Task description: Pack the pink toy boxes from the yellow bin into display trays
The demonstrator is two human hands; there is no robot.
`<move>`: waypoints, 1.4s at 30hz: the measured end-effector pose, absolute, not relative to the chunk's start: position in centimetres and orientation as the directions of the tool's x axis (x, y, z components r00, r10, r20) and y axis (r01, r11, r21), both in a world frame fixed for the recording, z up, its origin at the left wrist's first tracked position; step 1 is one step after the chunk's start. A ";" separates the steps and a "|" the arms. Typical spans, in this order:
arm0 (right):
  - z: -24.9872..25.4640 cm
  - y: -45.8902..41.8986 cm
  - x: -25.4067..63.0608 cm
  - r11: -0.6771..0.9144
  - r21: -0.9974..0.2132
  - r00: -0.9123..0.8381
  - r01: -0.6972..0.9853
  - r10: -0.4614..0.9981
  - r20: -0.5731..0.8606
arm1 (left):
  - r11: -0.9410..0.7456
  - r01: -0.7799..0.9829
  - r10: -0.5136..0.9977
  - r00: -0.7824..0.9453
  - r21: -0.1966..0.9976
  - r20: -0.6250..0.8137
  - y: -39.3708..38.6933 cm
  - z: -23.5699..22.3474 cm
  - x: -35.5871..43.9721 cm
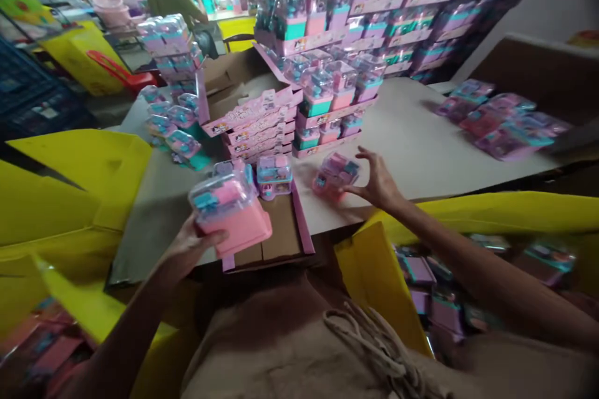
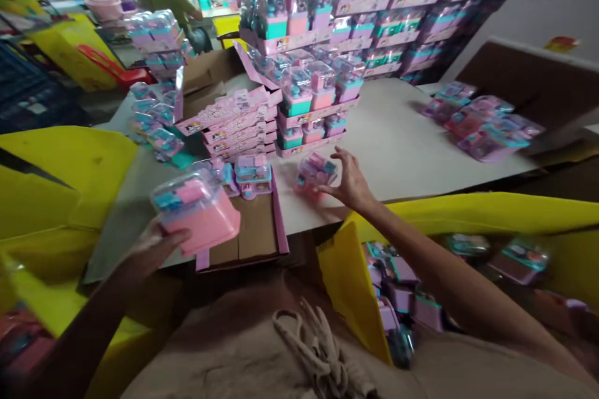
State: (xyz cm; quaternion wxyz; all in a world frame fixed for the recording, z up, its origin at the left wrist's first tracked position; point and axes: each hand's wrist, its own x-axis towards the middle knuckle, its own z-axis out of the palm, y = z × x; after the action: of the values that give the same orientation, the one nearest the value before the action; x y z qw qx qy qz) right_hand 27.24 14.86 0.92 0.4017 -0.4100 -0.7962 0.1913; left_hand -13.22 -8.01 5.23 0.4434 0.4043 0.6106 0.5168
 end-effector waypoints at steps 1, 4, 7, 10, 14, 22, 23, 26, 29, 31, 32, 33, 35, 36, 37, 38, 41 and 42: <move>1.9 13.7 26.4 0.647 -0.596 -0.366 0.475 0.762 0.535 | 0.167 -0.001 0.943 -0.291 0.986 -0.160 -7.9 4.9 -12.6; 5.0 9.7 22.2 0.743 -0.617 -0.544 0.258 0.640 0.543 | 0.223 -0.050 0.942 -0.247 0.974 -0.228 -7.2 4.4 -10.6; 6.4 7.3 17.7 0.703 -0.711 -0.735 0.035 0.500 0.459 | 0.196 -0.006 0.971 -0.137 0.981 -0.195 -6.6 4.5 -9.1; 6.4 6.7 15.3 0.599 -0.798 -0.830 -0.060 0.415 0.374 | 0.151 -0.004 0.986 -0.066 0.989 -0.151 -6.9 4.2 -8.4; 5.9 6.4 15.6 0.660 -0.750 -0.876 -0.044 0.336 0.346 | 0.093 0.029 0.994 -0.063 0.995 -0.091 -8.5 2.5 -8.1; 4.5 7.7 13.6 0.836 -0.542 -0.885 0.085 0.312 0.344 | 0.144 0.572 0.880 -0.447 0.808 0.160 -9.1 -4.4 -11.6; 4.4 8.1 12.6 0.840 -0.535 -0.889 0.092 0.312 0.336 | 0.212 0.597 0.843 -0.512 0.773 0.164 -8.7 -5.3 -11.9; 3.8 8.9 9.6 0.847 -0.525 -0.917 0.086 0.273 0.290 | 0.297 0.614 0.839 -0.534 0.731 0.107 -7.8 -7.1 -12.4; 2.9 9.6 7.9 0.849 -0.523 -0.932 0.079 0.249 0.263 | 0.248 0.597 0.880 -0.468 0.763 0.080 -8.1 -7.4 -13.1; 2.5 10.1 7.5 0.856 -0.511 -0.932 0.086 0.250 0.263 | 0.198 0.544 0.932 -0.362 0.816 0.015 -8.9 -6.7 -13.9; 2.3 10.3 7.4 0.859 -0.504 -0.932 0.092 0.253 0.261 | 0.185 0.510 0.950 -0.311 0.840 -0.020 -9.3 -6.1 -14.4; 2.3 10.5 7.4 0.861 -0.499 -0.932 0.098 0.256 0.258 | 0.180 0.486 0.957 -0.286 0.855 -0.040 -9.6 -5.3 -14.8; 2.4 10.8 7.2 0.862 -0.495 -0.934 0.113 0.262 0.242 | 0.155 0.491 0.949 -0.316 0.858 0.010 -9.9 -3.1 -15.3; 2.5 10.8 7.1 0.863 -0.490 -0.937 0.123 0.264 0.229 | 0.119 0.518 0.936 -0.342 0.847 0.077 -9.7 -1.8 -15.2; 2.6 10.8 6.9 0.867 -0.479 -0.939 0.139 0.269 0.215 | 0.069 0.551 0.923 -0.351 0.831 0.156 -9.4 -0.6 -15.1; 2.6 10.6 6.7 0.873 -0.462 -0.938 0.159 0.279 0.204 | 0.011 0.582 0.914 -0.336 0.813 0.227 -8.9 0.6 -14.9; 2.8 9.7 6.3 0.897 -0.390 -0.939 0.208 0.295 0.178 | -0.077 0.613 0.893 -0.308 0.786 0.327 -6.5 2.7 -14.6; 3.0 9.4 6.3 0.904 -0.378 -0.944 0.197 0.279 0.174 | -0.066 0.610 0.883 -0.333 0.789 0.331 -5.6 3.0 -14.8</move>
State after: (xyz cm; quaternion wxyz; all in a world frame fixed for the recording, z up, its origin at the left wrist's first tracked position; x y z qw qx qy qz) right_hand 6.35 9.38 2.97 0.1127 -0.1229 -0.9693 0.1809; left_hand -14.80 -5.56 2.98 0.1451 0.5591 0.6677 0.4696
